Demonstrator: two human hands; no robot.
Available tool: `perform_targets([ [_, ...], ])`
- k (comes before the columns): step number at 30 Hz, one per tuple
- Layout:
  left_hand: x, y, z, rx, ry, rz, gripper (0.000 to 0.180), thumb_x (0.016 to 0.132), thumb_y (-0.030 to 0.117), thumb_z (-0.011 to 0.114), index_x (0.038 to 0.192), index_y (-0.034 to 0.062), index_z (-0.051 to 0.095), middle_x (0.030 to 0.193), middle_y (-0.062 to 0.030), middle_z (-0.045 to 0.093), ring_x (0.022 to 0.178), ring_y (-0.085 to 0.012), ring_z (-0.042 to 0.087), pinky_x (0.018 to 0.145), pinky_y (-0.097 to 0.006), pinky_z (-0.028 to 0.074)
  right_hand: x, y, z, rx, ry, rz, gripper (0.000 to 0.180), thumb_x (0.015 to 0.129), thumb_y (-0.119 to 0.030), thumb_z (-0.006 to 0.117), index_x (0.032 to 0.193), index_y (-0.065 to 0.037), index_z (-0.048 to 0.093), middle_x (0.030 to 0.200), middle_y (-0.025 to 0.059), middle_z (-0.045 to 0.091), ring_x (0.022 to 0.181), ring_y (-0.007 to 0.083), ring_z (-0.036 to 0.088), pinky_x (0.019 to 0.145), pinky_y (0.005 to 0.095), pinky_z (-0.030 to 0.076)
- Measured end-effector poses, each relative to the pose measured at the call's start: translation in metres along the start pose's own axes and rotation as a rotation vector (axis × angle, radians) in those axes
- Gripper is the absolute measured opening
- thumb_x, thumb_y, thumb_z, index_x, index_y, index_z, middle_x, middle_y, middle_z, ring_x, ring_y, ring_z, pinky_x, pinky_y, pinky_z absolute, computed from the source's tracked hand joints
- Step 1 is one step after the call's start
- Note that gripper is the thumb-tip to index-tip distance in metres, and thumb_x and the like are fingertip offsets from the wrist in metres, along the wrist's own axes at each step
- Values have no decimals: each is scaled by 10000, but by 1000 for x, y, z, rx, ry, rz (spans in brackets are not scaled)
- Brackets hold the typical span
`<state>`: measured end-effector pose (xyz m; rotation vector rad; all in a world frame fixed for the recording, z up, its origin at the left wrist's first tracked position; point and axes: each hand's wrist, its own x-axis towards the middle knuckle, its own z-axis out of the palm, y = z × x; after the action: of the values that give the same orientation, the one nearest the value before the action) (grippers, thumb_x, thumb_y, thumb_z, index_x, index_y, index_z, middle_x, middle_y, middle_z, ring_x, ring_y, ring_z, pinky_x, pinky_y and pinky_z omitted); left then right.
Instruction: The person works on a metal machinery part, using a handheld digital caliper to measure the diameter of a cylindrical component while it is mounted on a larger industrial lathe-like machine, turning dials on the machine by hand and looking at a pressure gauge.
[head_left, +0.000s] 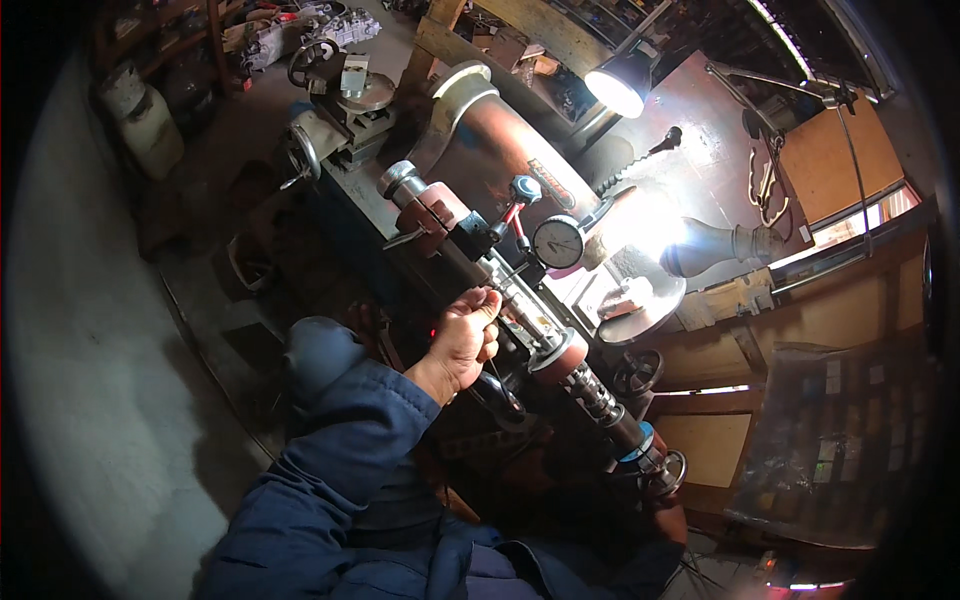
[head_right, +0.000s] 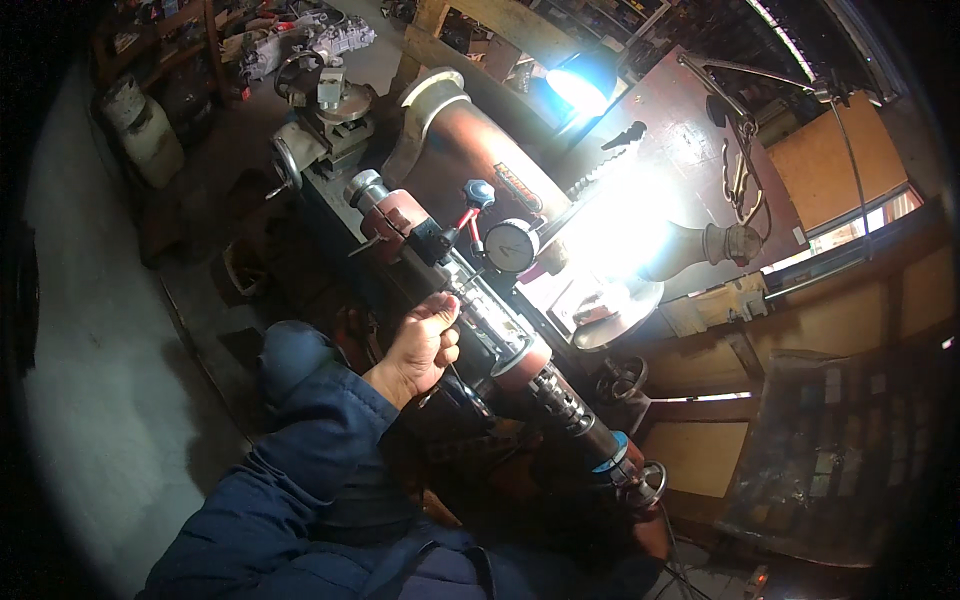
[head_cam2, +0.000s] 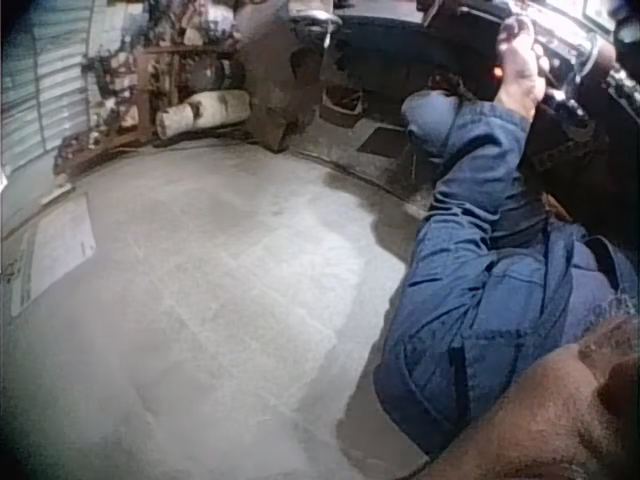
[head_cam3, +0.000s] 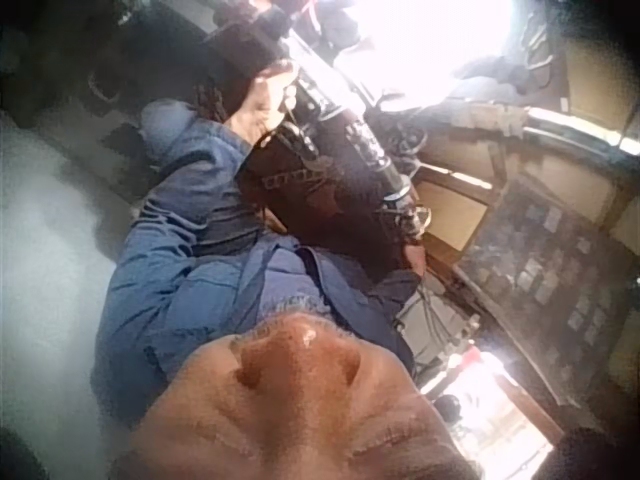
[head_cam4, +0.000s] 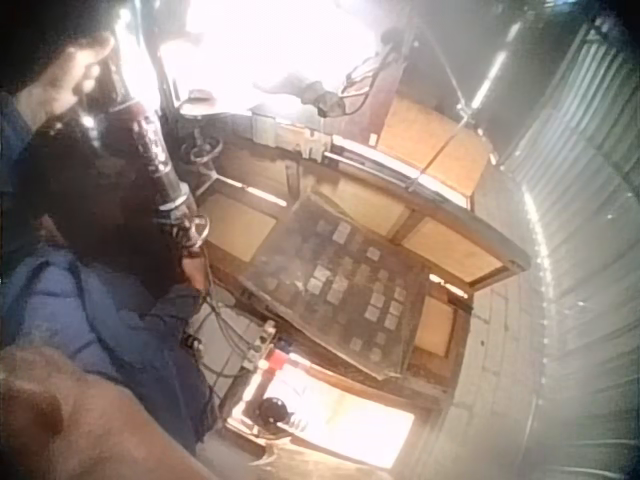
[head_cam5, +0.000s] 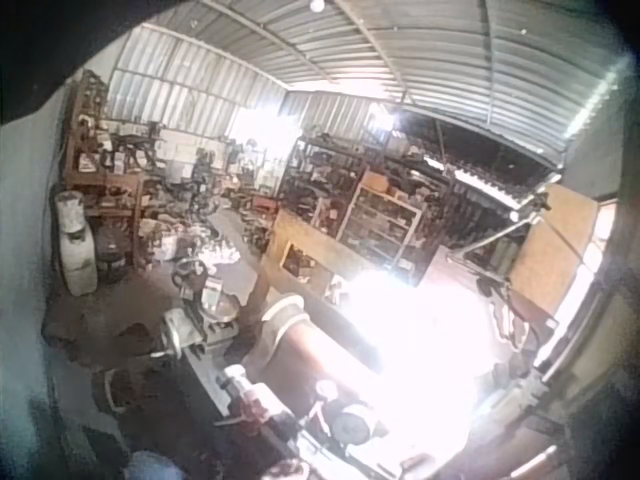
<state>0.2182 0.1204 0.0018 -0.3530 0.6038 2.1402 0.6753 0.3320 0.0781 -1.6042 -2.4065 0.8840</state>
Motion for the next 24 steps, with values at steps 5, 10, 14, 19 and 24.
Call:
perform_targets([
  [5,-2,2,-5,15,23,14,104,939,99,607,914,200,599,764,82,528,506,-34,332,415,-206,247,1,-29,-23,297,-190,66,120,922,-93,572,988,1,609,849,9,639,763,91,585,685,247,463],
  [10,-1,3,-4,29,12,23,96,936,109,617,914,200,594,765,84,540,508,-37,335,418,-210,249,37,-6,-30,330,13,-60,110,928,-98,565,969,-7,611,848,16,634,759,85,576,679,256,465],
  [14,3,2,-12,8,-70,24,109,938,100,609,897,200,594,770,83,548,515,-36,341,425,-209,253,72,5,-3,560,103,-11,211,982,-212,548,895,-30,610,795,7,624,713,88,578,650,254,470],
  [19,2,2,-5,-10,-59,26,121,942,86,595,890,195,591,753,89,539,515,-31,341,428,-210,254,67,50,13,467,51,59,220,983,-221,546,893,-31,611,796,13,628,714,93,581,648,257,471],
  [24,3,2,-2,18,-29,17,113,941,85,597,891,186,592,715,92,492,511,-28,336,427,-211,252,40,108,-5,74,-26,88,230,985,-230,544,890,-32,612,797,19,633,715,97,583,647,260,472],
])
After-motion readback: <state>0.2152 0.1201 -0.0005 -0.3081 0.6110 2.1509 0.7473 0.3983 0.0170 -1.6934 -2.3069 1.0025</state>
